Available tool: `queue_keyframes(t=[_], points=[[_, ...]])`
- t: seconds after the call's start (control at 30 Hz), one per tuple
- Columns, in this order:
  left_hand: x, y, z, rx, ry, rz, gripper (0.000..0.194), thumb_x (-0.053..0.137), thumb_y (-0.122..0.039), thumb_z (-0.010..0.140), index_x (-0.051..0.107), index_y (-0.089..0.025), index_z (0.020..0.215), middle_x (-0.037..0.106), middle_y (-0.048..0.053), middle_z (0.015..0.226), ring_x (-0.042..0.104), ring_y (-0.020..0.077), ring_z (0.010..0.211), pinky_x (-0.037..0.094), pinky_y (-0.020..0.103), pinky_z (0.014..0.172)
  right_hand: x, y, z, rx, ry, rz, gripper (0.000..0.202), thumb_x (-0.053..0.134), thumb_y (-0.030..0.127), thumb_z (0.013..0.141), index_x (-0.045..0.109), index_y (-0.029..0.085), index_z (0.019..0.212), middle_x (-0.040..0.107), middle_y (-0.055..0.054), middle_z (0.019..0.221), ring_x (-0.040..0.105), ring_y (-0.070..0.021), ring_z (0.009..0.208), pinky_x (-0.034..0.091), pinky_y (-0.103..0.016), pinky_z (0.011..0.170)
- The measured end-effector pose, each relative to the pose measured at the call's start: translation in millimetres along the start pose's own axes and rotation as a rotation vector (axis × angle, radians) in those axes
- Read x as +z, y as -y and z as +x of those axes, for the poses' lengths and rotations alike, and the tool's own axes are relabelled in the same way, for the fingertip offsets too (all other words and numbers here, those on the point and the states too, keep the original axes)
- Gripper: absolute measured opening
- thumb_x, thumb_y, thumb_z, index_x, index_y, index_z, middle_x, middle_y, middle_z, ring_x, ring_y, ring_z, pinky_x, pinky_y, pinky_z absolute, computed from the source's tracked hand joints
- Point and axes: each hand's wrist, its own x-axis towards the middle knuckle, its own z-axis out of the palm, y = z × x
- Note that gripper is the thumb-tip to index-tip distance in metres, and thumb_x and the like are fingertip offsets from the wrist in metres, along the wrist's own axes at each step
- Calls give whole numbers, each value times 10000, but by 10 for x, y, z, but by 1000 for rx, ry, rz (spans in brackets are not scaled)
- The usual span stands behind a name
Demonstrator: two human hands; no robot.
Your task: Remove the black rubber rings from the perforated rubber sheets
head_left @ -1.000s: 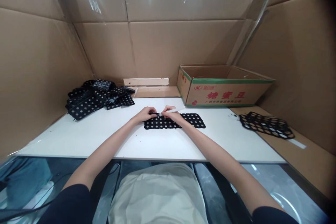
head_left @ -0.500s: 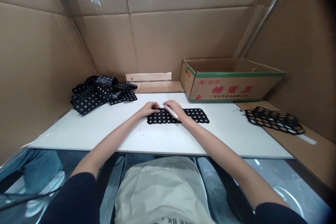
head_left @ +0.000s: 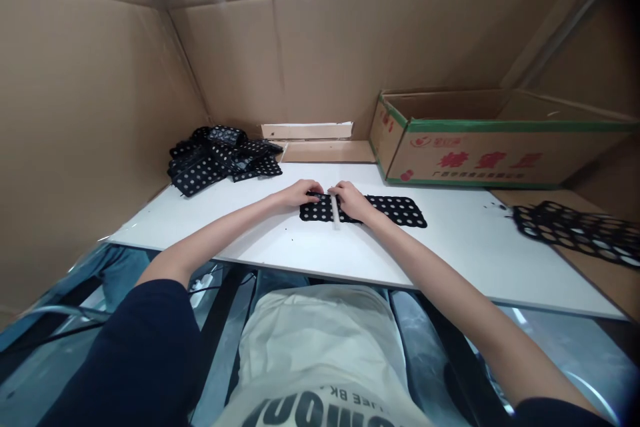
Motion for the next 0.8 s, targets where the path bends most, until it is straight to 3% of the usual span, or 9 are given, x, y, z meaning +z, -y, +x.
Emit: queue_keyframes(t=[0.13, 0.23, 0.3, 0.37, 0.43, 0.5, 0.53, 0.67, 0.8], points=[[-17, 43, 64, 1, 47, 2, 252, 622, -200, 687, 646, -132, 929, 649, 38, 884, 566, 164, 832, 419, 263, 806, -295, 381, -59, -11, -154, 11, 445, 396, -20, 725, 618, 131, 1079, 534, -149, 1036, 453, -254, 1005, 392, -364, 859], [-27, 58, 80, 4, 48, -11, 234, 623, -194, 675, 650, -129, 898, 650, 29, 858, 562, 164, 812, 416, 259, 781, -415, 1090, -244, -129, -182, 213, 369, 369, 25, 777, 629, 162, 1001, 558, -113, 977, 475, -231, 995, 391, -361, 883], [-28, 63, 83, -9, 59, -12, 241, 625, -199, 672, 650, -131, 902, 650, 27, 852, 561, 160, 797, 418, 254, 760, -282, 1661, -432, -298, 17, 404, 319, 401, 49, 772, 634, 187, 941, 581, -75, 927, 521, -198, 925, 417, -324, 854], [-25, 71, 83, -24, 69, -4, 263, 626, -216, 678, 645, -133, 927, 650, 34, 869, 563, 159, 800, 421, 251, 756, 26, 2171, -616, -471, 374, 528, 234, 470, 114, 768, 649, 180, 903, 595, -64, 894, 568, -180, 839, 455, -285, 786], [-17, 84, 82, -36, 68, 11, 273, 623, -236, 689, 640, -133, 941, 649, 44, 890, 566, 164, 818, 423, 253, 767, 421, 2530, -734, -416, 592, 507, 291, 541, 216, 760, 636, 143, 1026, 561, -133, 1067, 604, -204, 813, 483, -307, 732], [-6, 101, 80, -37, 63, 26, 281, 617, -244, 698, 636, -132, 955, 648, 51, 908, 568, 167, 833, 424, 255, 778, 785, 2725, -753, -352, 665, 485, 537, 562, 191, 718, 505, 157, 1251, 378, -188, 1331, 629, -213, 823, 500, -322, 716], [-1, 110, 80, -35, 59, 31, 284, 615, -245, 700, 635, -132, 960, 648, 54, 915, 568, 168, 837, 424, 256, 781, 928, 2773, -727, -311, 623, 495, 586, 536, 169, 725, 446, 163, 1304, 319, -188, 1383, 629, -216, 860, 501, -328, 750], [4, 124, 90, -23, 53, 6, 283, 619, -235, 694, 637, -136, 959, 650, 50, 914, 569, 164, 832, 425, 252, 777, 1221, 2836, -490, -185, 381, 493, 516, 472, 86, 720, 465, 69, 1236, 450, -204, 1287, 511, -274, 1123, 432, -364, 944], [-12, 106, 110, -39, 77, -25, 260, 640, -216, 669, 647, -136, 916, 652, 36, 856, 568, 155, 796, 424, 243, 747, 1326, 2931, -254, -185, 400, 416, 585, 501, 163, 746, 354, 35, 1298, 448, -218, 1300, 418, -286, 1225, 389, -382, 995]])
